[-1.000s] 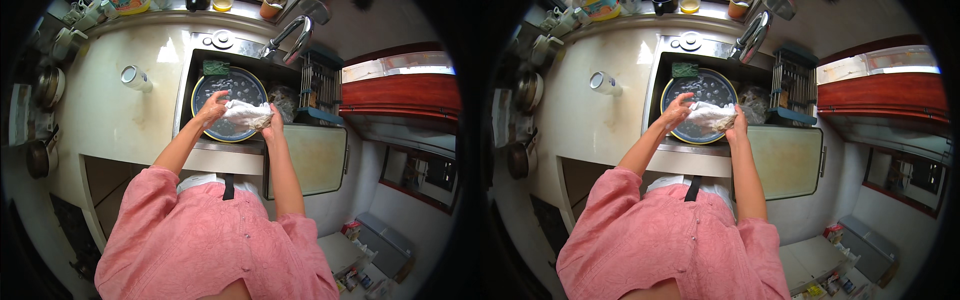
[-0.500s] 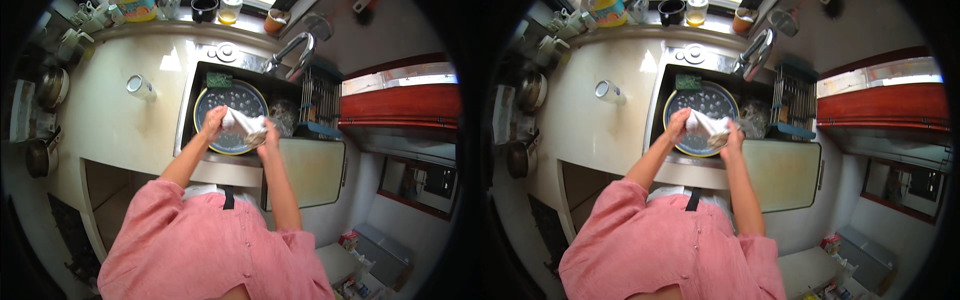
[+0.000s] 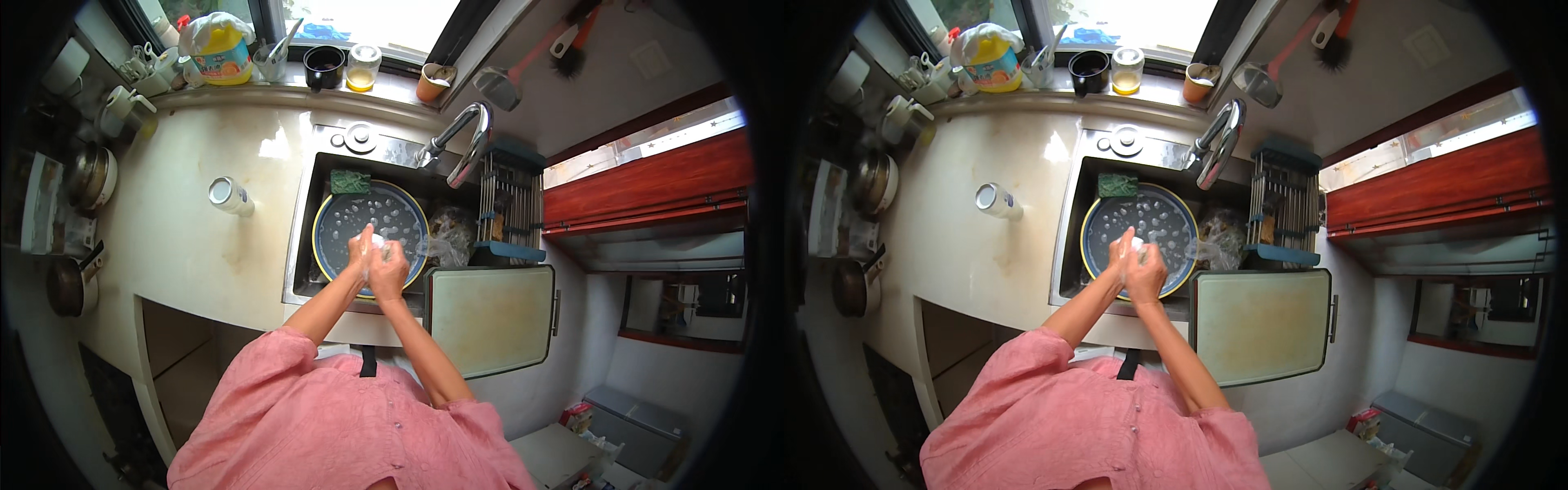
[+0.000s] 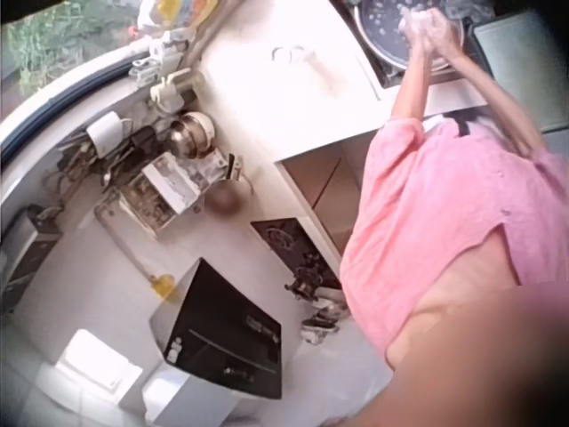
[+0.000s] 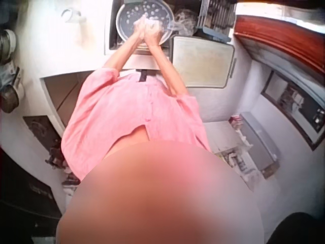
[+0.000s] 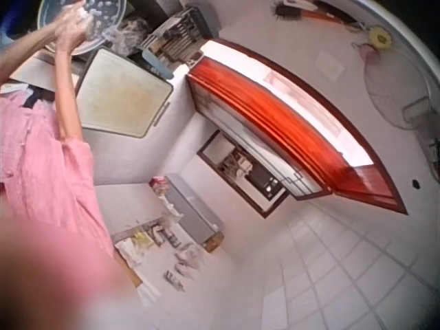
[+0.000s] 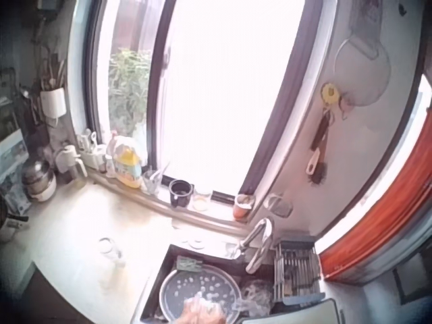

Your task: The person washes a piece of cloth by hand in a kitchen sink filled with soapy water. They repeatedly submerge, scrub, and wring the cloth to clean it.

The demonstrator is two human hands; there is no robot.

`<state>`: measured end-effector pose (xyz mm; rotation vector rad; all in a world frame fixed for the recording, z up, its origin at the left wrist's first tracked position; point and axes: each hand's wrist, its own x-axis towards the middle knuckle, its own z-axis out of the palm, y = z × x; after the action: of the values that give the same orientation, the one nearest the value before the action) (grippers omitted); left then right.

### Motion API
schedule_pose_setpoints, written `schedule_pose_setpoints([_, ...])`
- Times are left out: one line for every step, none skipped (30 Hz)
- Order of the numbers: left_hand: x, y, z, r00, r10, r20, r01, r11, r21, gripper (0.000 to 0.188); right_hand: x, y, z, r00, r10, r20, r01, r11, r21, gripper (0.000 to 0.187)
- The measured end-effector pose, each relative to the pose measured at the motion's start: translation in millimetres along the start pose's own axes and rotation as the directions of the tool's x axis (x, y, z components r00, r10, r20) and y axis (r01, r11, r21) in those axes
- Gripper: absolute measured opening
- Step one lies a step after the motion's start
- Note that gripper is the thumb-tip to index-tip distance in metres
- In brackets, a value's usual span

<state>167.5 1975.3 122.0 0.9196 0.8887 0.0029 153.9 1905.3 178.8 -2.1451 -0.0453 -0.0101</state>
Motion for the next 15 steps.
schedule_pose_setpoints([1.3, 0.1, -3.7, 1.0, -0.018, -0.012, 0.019, 1.0, 0.026, 0.036, -6.8, -0.1, 4.3, 0.999, -0.053, 0.01, 0.054, 0.998, -0.018, 0.021])
schedule_pose_setpoints([1.2, 0.8, -9.2, 0.999, -0.031, -0.026, 0.032, 0.998, 0.047, 0.036, -11.2, -3.5, 6.3, 0.998, -0.061, 0.006, 0.061, 0.998, -0.017, 0.02])
schedule_pose_setpoints([1.0, 0.6, -12.3, 0.998, -0.043, -0.042, 0.045, 0.997, 0.068, 0.036, -12.3, -6.5, 7.5, 0.998, -0.068, 0.003, 0.068, 0.998, -0.015, 0.02])
schedule_pose_setpoints([0.9, -2.2, -7.9, 0.991, -0.131, 0.015, 0.131, 0.991, -0.021, 0.034, -4.6, 3.3, 8.7, 0.999, -0.031, -0.034, 0.029, 0.998, -0.052, 0.02])
schedule_pose_setpoints([-18.1, 1.2, 1.5, 0.981, -0.172, 0.088, 0.178, 0.981, -0.072, 0.03, 6.3, 18.8, 5.3, 0.997, 0.013, -0.078, -0.02, 0.996, -0.09, 0.02])
schedule_pose_setpoints([-24.9, -2.7, 5.6, 0.973, -0.175, 0.152, 0.199, 0.967, -0.16, 0.029, 17.4, 22.6, -1.9, 0.991, 0.091, -0.095, -0.096, 0.994, -0.044, 0.02])
schedule_pose_setpoints([-29.3, -5.0, 9.6, 0.961, -0.173, 0.217, 0.225, 0.943, -0.244, 0.027, 25.8, 27.2, -5.1, 0.987, 0.127, -0.1, -0.134, 0.989, -0.062, 0.021])
schedule_pose_setpoints([-29.0, -8.7, 16.8, 0.97, -0.16, 0.182, 0.209, 0.935, -0.288, 0.03, 29.6, 27.4, -9.2, 0.993, 0.073, -0.098, -0.08, 0.994, -0.072, 0.021])
schedule_pose_setpoints([-26.2, -9.2, 18.2, 0.971, -0.145, 0.189, 0.198, 0.932, -0.303, 0.03, 32.1, 27.1, -11.5, 0.995, 0.018, -0.096, -0.026, 0.996, -0.082, 0.02])
schedule_pose_setpoints([-21.0, -8.1, 19.8, 0.972, -0.129, 0.197, 0.188, 0.929, -0.319, 0.031, 33.1, 26.1, -11.6, 0.996, 0.021, -0.084, -0.028, 0.997, -0.077, 0.02])
schedule_pose_setpoints([-17.6, -7.0, 20.8, 0.972, -0.119, 0.202, 0.182, 0.925, -0.332, 0.031, 30.6, 22.1, -11.2, 0.997, 0.03, -0.071, -0.035, 0.997, -0.073, 0.02])
schedule_pose_setpoints([-9.3, -6.6, 17.4, 0.979, -0.093, 0.184, 0.143, 0.948, -0.283, 0.034, 28.4, 16.0, -8.9, 0.998, 0.035, -0.06, -0.039, 0.997, -0.064, 0.02])
schedule_pose_setpoints([2.0, -9.0, 7.9, 0.987, -0.111, 0.117, 0.13, 0.978, -0.162, 0.032, 22.2, 12.4, -4.8, 0.999, 0.017, -0.032, -0.019, 0.998, -0.067, 0.02])
schedule_pose_setpoints([18.9, -14.0, -6.5, 0.992, -0.115, 0.043, 0.116, 0.992, -0.042, 0.031, 12.7, 7.4, 1.4, 1.0, -0.007, 0.002, 0.007, 0.998, -0.066, 0.02])
schedule_pose_setpoints([20.5, -8.7, -8.6, 0.993, -0.119, -0.021, 0.12, 0.989, 0.087, 0.03, 4.2, 6.6, 4.8, 0.999, -0.022, 0.024, 0.024, 0.997, -0.071, 0.02])
